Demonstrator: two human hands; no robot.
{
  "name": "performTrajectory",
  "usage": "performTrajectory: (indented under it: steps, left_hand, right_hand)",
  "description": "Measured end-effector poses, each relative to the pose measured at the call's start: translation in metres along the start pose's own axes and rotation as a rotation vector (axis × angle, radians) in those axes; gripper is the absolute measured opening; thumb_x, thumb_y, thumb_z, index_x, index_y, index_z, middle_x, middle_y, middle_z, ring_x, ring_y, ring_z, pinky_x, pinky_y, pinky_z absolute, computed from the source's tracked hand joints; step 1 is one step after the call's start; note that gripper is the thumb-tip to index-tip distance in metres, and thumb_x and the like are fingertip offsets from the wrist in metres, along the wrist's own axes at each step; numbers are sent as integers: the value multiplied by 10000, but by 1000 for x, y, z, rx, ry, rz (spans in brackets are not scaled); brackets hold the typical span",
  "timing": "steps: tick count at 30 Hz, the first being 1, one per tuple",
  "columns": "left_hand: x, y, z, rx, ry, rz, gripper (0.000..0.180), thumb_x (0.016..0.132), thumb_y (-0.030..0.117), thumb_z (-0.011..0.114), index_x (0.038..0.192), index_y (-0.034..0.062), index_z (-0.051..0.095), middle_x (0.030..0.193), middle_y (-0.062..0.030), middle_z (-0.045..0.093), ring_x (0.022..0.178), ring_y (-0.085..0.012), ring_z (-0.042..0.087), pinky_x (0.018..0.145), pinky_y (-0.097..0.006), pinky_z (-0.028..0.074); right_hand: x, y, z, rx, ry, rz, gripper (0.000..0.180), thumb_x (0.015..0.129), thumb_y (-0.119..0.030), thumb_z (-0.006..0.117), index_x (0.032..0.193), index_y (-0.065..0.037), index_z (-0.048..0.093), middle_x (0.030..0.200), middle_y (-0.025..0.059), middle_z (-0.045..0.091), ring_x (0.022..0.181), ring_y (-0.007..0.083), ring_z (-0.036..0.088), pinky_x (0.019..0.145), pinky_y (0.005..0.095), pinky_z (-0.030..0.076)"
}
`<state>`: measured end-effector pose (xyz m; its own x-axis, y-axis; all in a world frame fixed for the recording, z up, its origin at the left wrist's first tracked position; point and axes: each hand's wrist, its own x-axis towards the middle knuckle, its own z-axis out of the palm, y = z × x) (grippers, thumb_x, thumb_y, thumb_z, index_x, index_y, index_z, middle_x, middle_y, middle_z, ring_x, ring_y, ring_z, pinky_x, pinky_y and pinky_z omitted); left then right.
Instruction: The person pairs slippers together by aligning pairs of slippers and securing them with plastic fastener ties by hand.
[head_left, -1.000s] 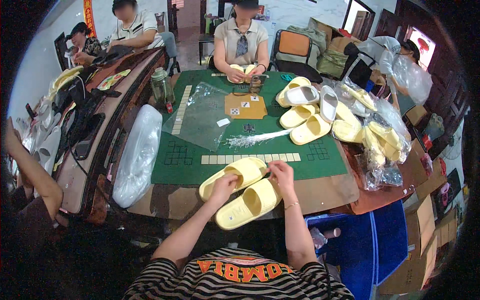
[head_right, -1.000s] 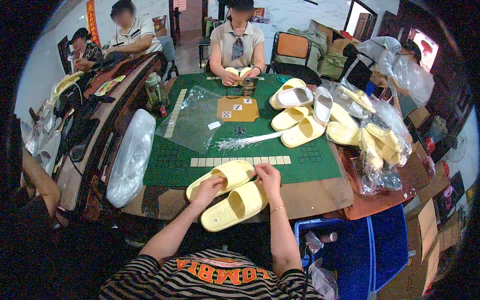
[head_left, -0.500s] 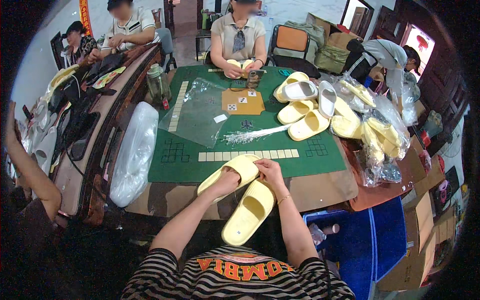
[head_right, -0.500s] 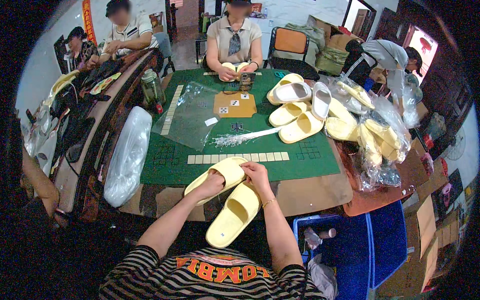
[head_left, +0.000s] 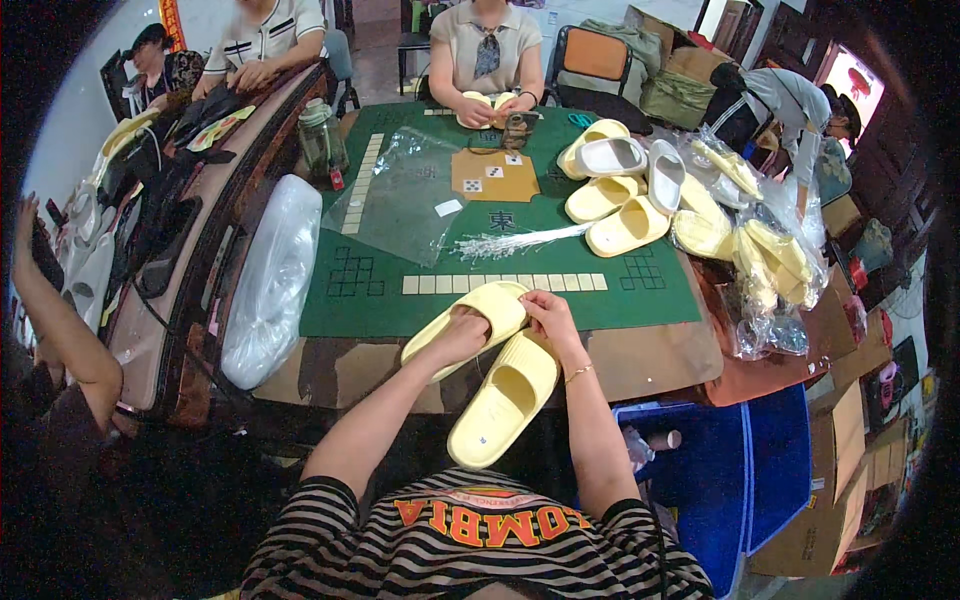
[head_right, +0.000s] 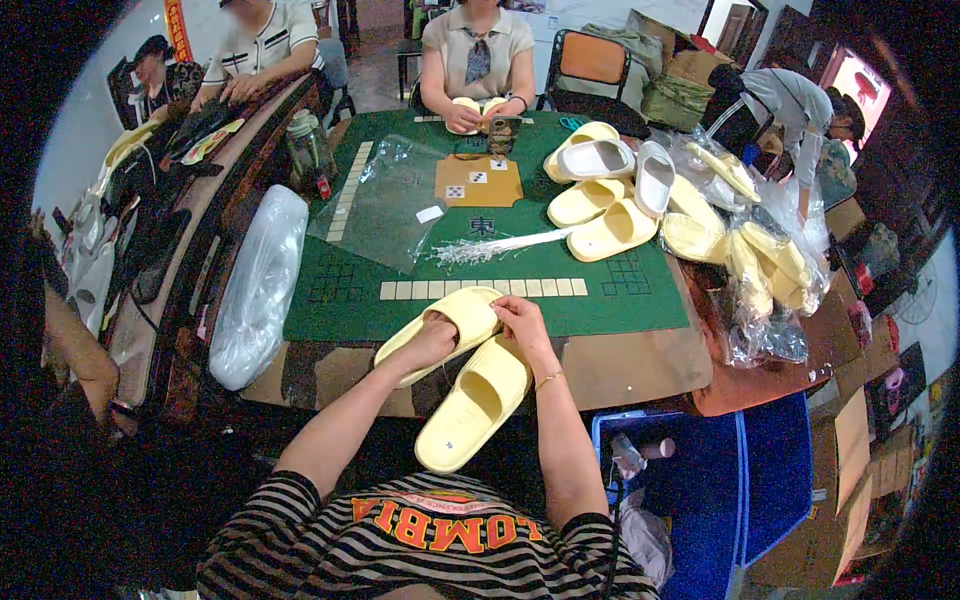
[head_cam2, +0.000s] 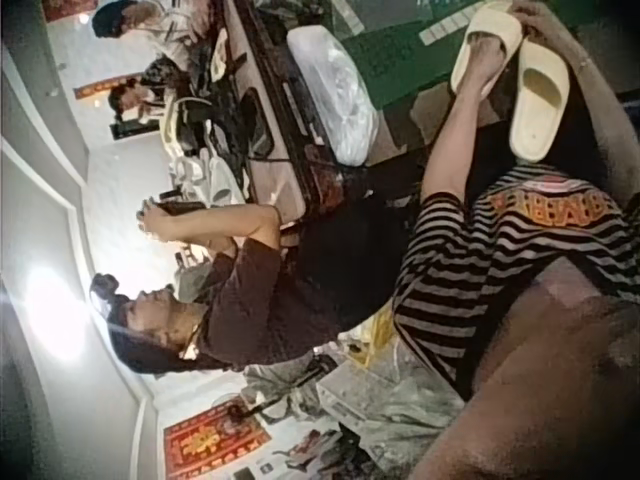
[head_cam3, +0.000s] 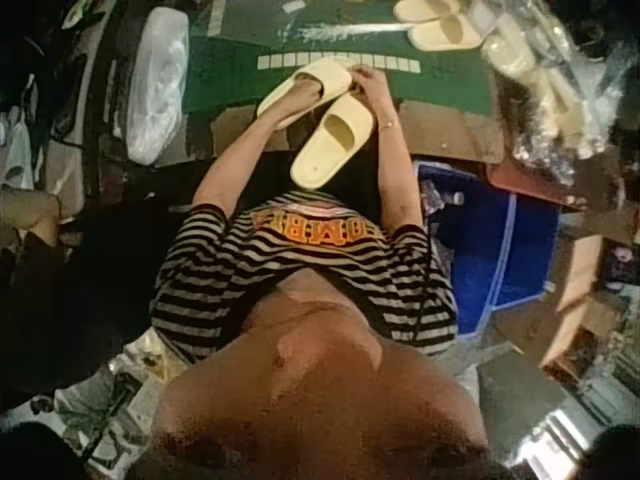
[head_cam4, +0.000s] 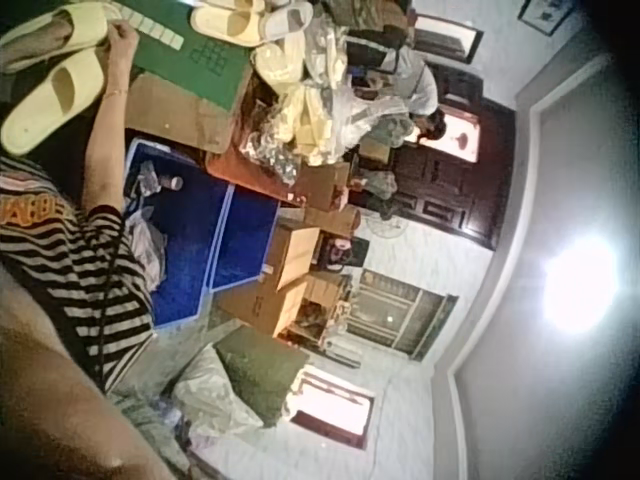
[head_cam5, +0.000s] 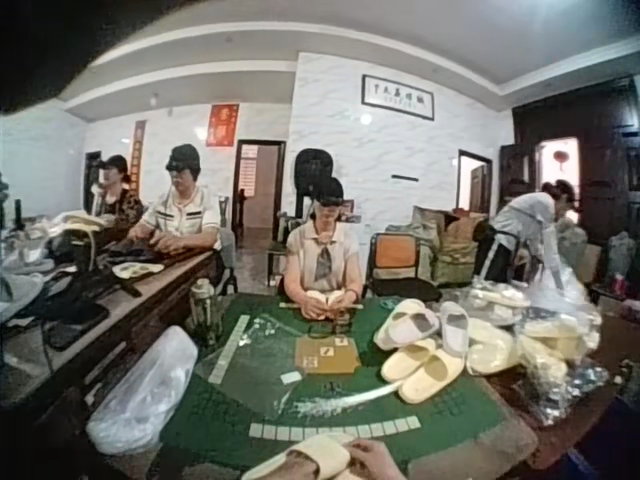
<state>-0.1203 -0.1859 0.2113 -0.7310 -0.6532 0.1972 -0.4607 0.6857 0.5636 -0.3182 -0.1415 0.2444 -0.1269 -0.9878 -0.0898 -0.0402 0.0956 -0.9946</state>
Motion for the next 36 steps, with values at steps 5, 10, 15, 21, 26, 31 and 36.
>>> performTrajectory:
  steps: [5, 10, 15, 21, 26, 31, 36]
  left_hand:
    - [-2, 2, 4, -8, 70, 37, 330, 765, 69, 462, 1051, -36, 588, 1100, -252, 582, 1100, -380, 507, 994, -479, 300]
    - [-2, -9, 11, -63, 111, 45, 290, 750, 60, 468, 983, -55, 597, 1084, -262, 585, 1052, -403, 526, 940, -473, 361]
    - [-2, 4, 1, -216, 90, -64, 278, 718, 57, 500, 944, -64, 606, 1020, -267, 602, 1014, -398, 550, 899, -456, 409]
    - [-2, 8, -4, -224, 67, -135, 311, 716, 60, 530, 999, -43, 608, 1053, -246, 605, 1013, -386, 562, 893, -444, 432]
    - [-1, 3, -5, -364, 35, -96, 282, 792, 104, 534, 1019, -47, 607, 992, -229, 639, 901, -323, 621, 804, -395, 478]
    - [-18, 9, -25, -393, -112, -226, 239, 883, 157, 484, 927, -52, 591, 829, -112, 636, 763, -196, 586, 714, -317, 473]
    - [-52, 54, -41, -330, -82, -360, 233, 851, 190, 511, 855, -27, 595, 812, -191, 617, 740, -296, 601, 684, -382, 476]
  right_hand:
    - [0, 1, -6, -3, -46, 35, 113, 899, -149, 588, 923, -48, 633, 594, -57, 507, 451, 13, 430, 403, 171, 309]
    - [0, 1, -3, 18, -34, 30, 132, 920, -168, 556, 888, -54, 614, 577, -59, 488, 433, 16, 414, 386, 169, 304]
    - [0, 10, -7, 45, 14, -32, 163, 931, -186, 527, 855, -60, 598, 578, -48, 486, 428, 22, 426, 380, 176, 307]
    - [-6, 1, -3, 223, 66, -92, 116, 944, -166, 486, 888, -78, 536, 821, 44, 654, 455, 36, 437, 389, 174, 325]
    - [-9, 3, -9, 448, 96, -98, 115, 943, -182, 487, 883, -86, 505, 810, 73, 651, 450, 56, 442, 391, 187, 346]
    - [-6, 17, -19, 585, 172, -143, 146, 942, -209, 485, 871, -82, 495, 718, 91, 597, 444, 104, 447, 385, 223, 355]
    - [-9, 19, -26, 681, 397, -203, 145, 936, -203, 496, 865, -77, 491, 692, 77, 563, 488, 132, 482, 431, 249, 407]
